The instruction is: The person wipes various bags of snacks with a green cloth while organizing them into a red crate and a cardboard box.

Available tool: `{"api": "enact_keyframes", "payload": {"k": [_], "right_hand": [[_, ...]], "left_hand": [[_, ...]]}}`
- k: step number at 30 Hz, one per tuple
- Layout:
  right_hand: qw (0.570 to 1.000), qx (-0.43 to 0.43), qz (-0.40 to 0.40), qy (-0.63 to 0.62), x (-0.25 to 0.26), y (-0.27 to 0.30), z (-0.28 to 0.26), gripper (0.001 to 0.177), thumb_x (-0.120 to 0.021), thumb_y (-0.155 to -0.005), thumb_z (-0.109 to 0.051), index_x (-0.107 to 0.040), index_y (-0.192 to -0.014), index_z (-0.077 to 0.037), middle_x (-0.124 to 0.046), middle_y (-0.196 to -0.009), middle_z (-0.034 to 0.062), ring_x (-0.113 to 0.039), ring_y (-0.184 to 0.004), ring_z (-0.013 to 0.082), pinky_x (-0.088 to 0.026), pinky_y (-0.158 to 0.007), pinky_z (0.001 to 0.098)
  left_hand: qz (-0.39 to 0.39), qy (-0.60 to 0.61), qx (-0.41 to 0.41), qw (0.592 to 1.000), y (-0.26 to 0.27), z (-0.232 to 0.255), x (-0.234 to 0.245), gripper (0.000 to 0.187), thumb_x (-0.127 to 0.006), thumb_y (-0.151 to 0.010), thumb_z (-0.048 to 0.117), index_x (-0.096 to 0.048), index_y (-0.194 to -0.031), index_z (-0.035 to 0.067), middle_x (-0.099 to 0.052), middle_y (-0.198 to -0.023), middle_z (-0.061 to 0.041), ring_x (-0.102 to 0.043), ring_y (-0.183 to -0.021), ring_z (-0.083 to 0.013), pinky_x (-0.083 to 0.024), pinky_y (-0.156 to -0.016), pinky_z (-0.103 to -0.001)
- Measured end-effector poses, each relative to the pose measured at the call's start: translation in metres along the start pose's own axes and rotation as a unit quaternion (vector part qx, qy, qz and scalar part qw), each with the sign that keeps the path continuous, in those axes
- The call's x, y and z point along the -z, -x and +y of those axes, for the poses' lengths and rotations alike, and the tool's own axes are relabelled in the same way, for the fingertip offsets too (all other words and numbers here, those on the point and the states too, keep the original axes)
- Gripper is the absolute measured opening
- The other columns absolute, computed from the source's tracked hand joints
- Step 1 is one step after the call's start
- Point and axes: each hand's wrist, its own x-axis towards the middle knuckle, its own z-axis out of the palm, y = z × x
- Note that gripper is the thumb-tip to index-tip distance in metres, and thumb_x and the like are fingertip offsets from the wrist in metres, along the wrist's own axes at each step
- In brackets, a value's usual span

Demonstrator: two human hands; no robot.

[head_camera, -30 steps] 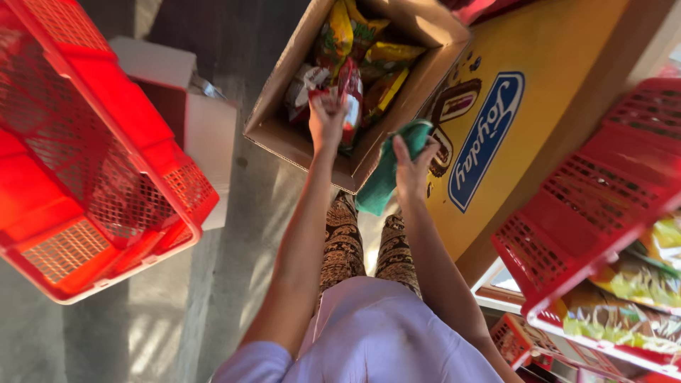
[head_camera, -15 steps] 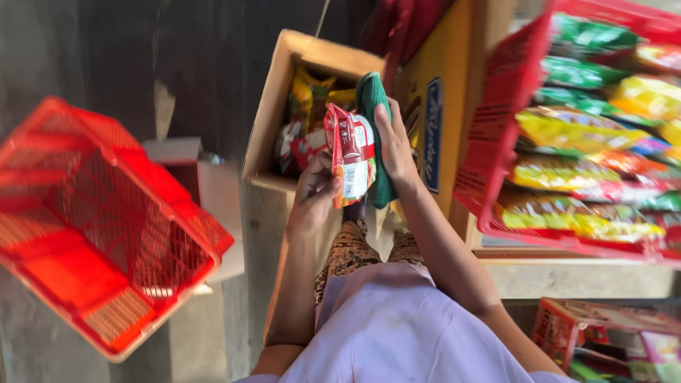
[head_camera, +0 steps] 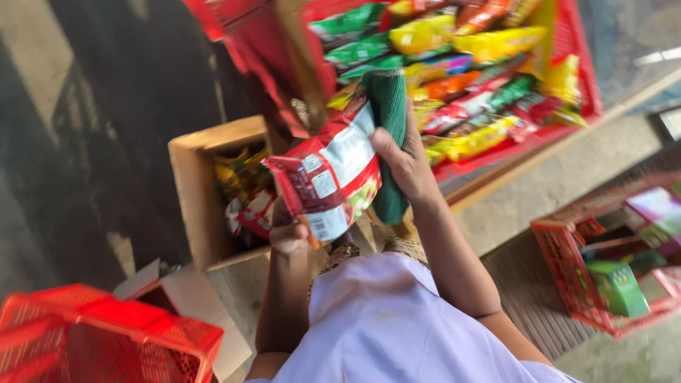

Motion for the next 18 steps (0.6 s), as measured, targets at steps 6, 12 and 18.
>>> {"api": "enact_keyframes", "payload": {"k": [6,12,18], "right_hand": [[0.979,-0.117,0.009,-0.165,0.083,0.011,0.000,0.085,-0.086,-0.072,-0.009,-0.046,-0.147,-0.003,-0.062,-0.129,0.0081,-0.062,-0.121,0.0229,-0.048,-0.109,0.0387],[0.974,0.112,0.091,0.175,0.138,0.024,-0.007,0.063,-0.091,-0.073,-0.009,-0.059,-0.127,-0.007,-0.059,-0.116,0.0069,-0.060,-0.103,0.0210,-0.052,-0.091,0.0321],[0.823,0.378,-0.238,0.351,0.161,0.042,-0.028,0.057,-0.085,-0.088,-0.030,-0.059,-0.136,-0.012,-0.065,-0.140,0.0103,-0.066,-0.124,0.0310,-0.048,-0.103,0.0392]], "left_hand": [[0.071,-0.014,0.015,0.997,-0.013,-0.033,-0.003,0.063,-0.078,-0.094,0.017,-0.050,-0.145,-0.007,-0.056,-0.148,-0.022,-0.057,-0.136,-0.0331,-0.042,-0.118,-0.052],[0.396,-0.257,-0.056,0.880,-0.040,-0.102,-0.018,0.071,-0.059,-0.106,0.040,-0.028,-0.151,-0.006,-0.034,-0.151,-0.023,-0.039,-0.136,-0.0279,-0.029,-0.121,-0.055],[0.255,-0.083,-0.163,0.950,-0.066,-0.166,-0.065,0.084,-0.049,-0.107,0.058,-0.019,-0.170,0.011,-0.021,-0.177,-0.016,-0.027,-0.162,-0.0290,-0.026,-0.134,-0.049]]}}
